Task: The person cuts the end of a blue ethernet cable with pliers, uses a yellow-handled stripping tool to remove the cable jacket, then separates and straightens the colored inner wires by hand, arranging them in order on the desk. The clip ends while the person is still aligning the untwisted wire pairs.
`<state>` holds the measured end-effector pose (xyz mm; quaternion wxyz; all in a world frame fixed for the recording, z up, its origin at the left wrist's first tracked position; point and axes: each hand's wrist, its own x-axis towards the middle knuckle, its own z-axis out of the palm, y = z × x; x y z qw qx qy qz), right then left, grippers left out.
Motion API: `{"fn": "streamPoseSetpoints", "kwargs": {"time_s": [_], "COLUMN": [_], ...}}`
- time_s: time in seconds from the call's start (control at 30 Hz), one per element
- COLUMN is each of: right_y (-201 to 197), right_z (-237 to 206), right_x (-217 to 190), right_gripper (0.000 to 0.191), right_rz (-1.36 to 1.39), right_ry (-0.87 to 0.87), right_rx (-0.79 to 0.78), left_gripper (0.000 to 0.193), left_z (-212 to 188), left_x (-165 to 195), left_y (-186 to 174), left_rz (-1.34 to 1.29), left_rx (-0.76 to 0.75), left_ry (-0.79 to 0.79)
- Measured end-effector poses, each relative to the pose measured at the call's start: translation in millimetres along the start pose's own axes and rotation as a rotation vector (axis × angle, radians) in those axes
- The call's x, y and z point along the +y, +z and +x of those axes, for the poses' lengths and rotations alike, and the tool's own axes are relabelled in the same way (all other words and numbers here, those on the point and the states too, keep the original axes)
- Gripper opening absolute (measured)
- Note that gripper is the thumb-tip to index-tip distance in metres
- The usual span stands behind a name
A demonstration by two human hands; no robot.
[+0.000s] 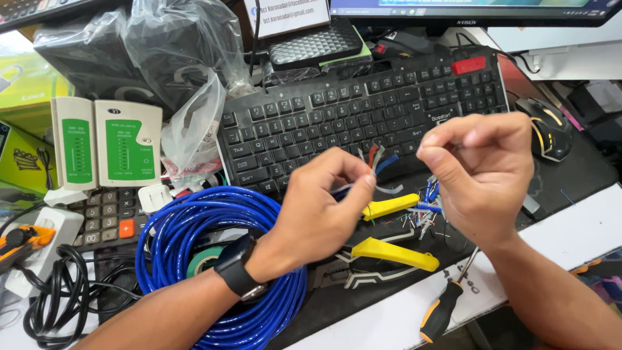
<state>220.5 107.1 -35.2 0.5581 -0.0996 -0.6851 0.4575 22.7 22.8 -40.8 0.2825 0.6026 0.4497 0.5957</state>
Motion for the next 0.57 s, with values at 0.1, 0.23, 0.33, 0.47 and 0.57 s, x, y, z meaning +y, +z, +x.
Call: {"fn": "streamPoseSetpoints", "kwargs": {"time_s": [0.1,0.23,0.33,0.47,0.57], "right_y": [2.5,8.0,9.7,5.9,0.7], "right_z": [4.9,5.0,4.1,2.1,-1.5], "right_x": [-6.3,-4.1,-3.6,-0.4,4.2], "right_gripper": [0.038,0.016,0.002,0.001,0.005], "right_rz": [-0.104,-0.294,-0.332,-0.299,-0.170], "right_ry": [0.098,0.134,0.190,0.117,0.143], "right_rx": [-0.158,-0.378,-0.319,-0.260,-0.238], "left_gripper": [0.013,0.014,0.014,0.015,0.016], "left_z": [4.3,3.0,3.6,6.1,4.4], "left_x": [-6.9,-12.5,-13.0,-9.3,-4.5], "left_y": [-3.3,-5.2,-5.3,-5.9,-7.2], "left_rz": [-0.090,-0.152,-0.157,-0.101,0.008], "left_rx": [0.033,0.009,0.002,-0.061,-0.130], "left_ry": [-0.105,-0.151,-0.137,-0.132,-0.083]}}
